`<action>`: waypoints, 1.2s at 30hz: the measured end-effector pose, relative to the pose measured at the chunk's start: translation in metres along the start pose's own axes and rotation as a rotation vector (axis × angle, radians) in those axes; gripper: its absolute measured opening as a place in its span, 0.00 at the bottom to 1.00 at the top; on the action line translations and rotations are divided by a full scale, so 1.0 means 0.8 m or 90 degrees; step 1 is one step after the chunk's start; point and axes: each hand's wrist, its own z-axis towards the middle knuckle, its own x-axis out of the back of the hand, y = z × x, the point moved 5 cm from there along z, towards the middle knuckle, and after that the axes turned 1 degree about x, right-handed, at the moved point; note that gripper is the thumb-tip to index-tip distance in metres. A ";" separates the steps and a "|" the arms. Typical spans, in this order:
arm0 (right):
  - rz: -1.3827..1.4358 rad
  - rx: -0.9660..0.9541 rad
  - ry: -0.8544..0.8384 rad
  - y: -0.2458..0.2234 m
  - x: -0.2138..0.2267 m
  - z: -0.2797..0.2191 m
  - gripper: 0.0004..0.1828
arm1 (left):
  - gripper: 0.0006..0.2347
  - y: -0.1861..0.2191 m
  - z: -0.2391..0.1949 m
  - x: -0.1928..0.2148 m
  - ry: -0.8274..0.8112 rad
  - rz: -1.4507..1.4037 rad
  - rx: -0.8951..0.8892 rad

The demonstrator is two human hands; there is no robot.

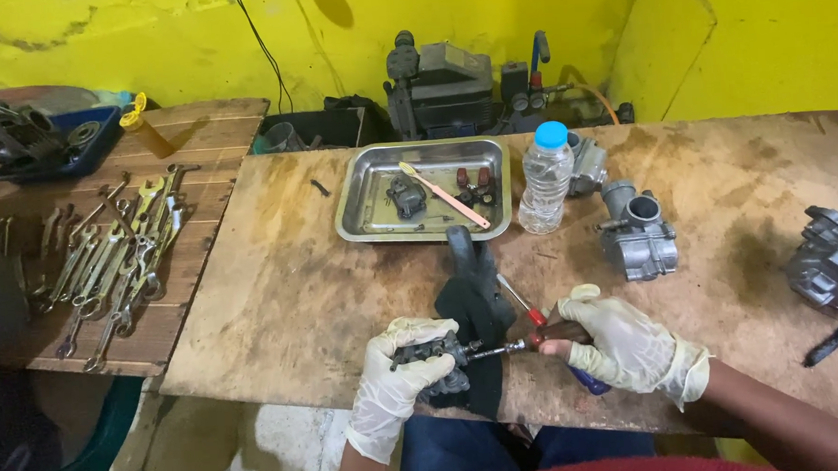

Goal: Disassembling and cleaning a motorcycle carburetor using a screwdriver and a brush on a workbench.

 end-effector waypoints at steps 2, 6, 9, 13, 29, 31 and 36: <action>0.024 -0.020 -0.030 -0.008 0.005 0.003 0.28 | 0.16 -0.005 0.003 0.003 -0.007 0.006 -0.032; 0.189 0.051 -0.070 -0.004 0.000 -0.003 0.22 | 0.17 -0.009 0.003 0.003 0.001 -0.005 0.000; -0.028 0.273 0.018 0.019 -0.013 -0.013 0.25 | 0.16 -0.014 0.009 0.005 0.003 0.044 -0.017; -0.144 0.262 0.067 0.003 -0.016 -0.003 0.22 | 0.15 -0.003 0.012 0.001 0.012 -0.005 0.104; -0.092 0.164 -0.002 0.014 -0.027 -0.002 0.18 | 0.13 -0.015 0.019 0.002 -0.013 0.043 -0.043; -0.136 0.154 0.006 0.008 -0.024 -0.001 0.18 | 0.12 -0.011 0.019 0.004 -0.002 0.040 -0.055; -0.251 0.389 0.075 -0.020 -0.026 0.005 0.24 | 0.10 -0.010 0.018 0.001 -0.002 0.024 0.062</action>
